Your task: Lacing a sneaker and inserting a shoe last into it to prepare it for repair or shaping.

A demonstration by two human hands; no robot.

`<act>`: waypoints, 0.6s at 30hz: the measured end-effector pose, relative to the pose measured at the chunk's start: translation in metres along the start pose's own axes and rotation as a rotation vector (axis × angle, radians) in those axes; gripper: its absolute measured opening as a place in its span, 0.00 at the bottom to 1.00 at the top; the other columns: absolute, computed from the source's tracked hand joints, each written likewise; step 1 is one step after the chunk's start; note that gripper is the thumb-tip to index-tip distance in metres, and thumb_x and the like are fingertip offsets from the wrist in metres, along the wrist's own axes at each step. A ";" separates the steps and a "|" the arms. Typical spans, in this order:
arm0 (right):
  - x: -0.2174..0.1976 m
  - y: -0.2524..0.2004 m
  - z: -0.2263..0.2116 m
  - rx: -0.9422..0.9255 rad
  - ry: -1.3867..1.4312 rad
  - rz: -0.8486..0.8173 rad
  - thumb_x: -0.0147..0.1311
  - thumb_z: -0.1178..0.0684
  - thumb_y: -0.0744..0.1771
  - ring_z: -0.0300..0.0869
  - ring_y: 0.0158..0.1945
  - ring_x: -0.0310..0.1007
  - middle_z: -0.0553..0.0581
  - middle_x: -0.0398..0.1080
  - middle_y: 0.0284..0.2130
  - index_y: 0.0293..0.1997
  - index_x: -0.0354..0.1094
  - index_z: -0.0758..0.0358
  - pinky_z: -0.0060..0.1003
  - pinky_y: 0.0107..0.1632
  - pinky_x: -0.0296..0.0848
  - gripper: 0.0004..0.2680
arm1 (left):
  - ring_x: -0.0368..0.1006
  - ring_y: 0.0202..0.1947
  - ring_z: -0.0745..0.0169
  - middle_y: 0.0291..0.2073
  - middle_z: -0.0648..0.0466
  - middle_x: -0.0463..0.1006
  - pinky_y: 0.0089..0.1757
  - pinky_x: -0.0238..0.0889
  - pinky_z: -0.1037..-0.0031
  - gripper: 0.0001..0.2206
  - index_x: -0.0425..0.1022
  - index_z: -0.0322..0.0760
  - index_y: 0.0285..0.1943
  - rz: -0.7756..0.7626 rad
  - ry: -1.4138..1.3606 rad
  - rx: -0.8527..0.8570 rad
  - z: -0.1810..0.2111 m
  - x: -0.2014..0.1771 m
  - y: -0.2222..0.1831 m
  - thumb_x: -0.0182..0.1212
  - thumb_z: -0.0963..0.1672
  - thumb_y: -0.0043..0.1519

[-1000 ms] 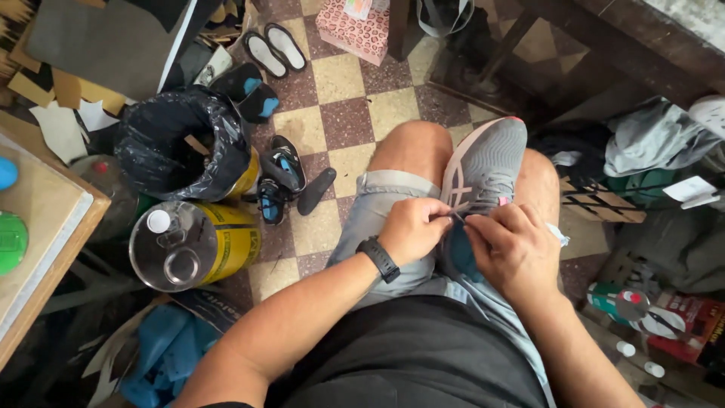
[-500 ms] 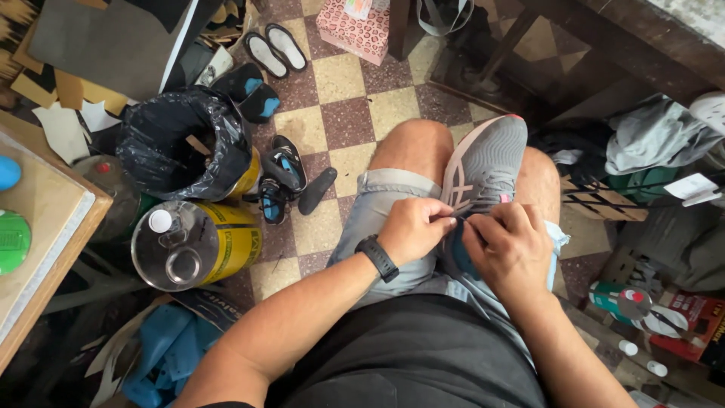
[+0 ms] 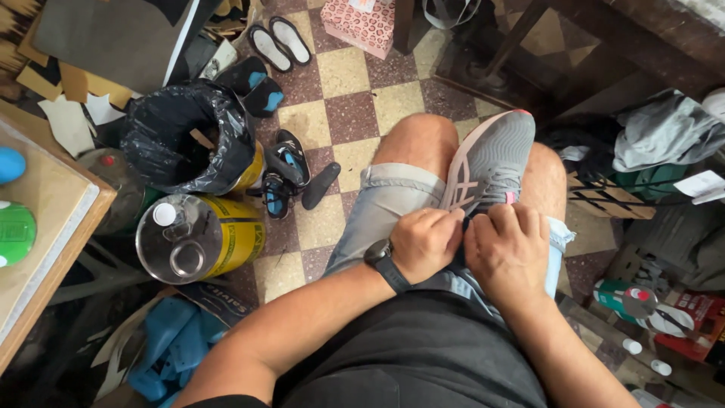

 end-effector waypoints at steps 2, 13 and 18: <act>0.001 -0.001 0.003 0.004 0.000 -0.003 0.61 0.52 0.64 0.52 0.46 0.70 0.52 0.66 0.35 0.26 0.70 0.54 0.45 0.46 0.68 0.06 | 0.80 0.32 0.57 0.29 0.57 0.78 0.35 0.75 0.73 0.03 0.82 0.43 0.36 0.057 0.052 0.077 0.010 -0.004 0.002 0.66 0.44 0.61; 0.004 -0.006 0.011 0.117 0.115 0.048 0.68 0.52 0.64 0.53 0.48 0.68 0.51 0.67 0.37 0.34 0.79 0.49 0.50 0.51 0.68 0.02 | 0.85 0.35 0.50 0.40 0.33 0.86 0.37 0.81 0.72 0.13 0.82 0.35 0.60 -0.682 -0.752 -0.867 -0.028 0.018 0.028 0.55 0.38 0.69; -0.014 -0.011 0.032 0.260 0.427 0.009 0.67 0.49 0.65 0.60 0.61 0.63 0.60 0.65 0.54 0.56 0.71 0.56 0.55 0.63 0.64 0.15 | 0.84 0.38 0.42 0.31 0.51 0.85 0.40 0.79 0.57 0.05 0.82 0.50 0.42 -0.558 -0.210 -0.230 -0.049 0.011 0.040 0.63 0.48 0.65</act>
Point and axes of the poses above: each hand's wrist, its own y-axis towards the middle knuckle, its own x-axis out of the palm, z = x × y, the point moved 7 cm from there along y, towards the middle knuckle
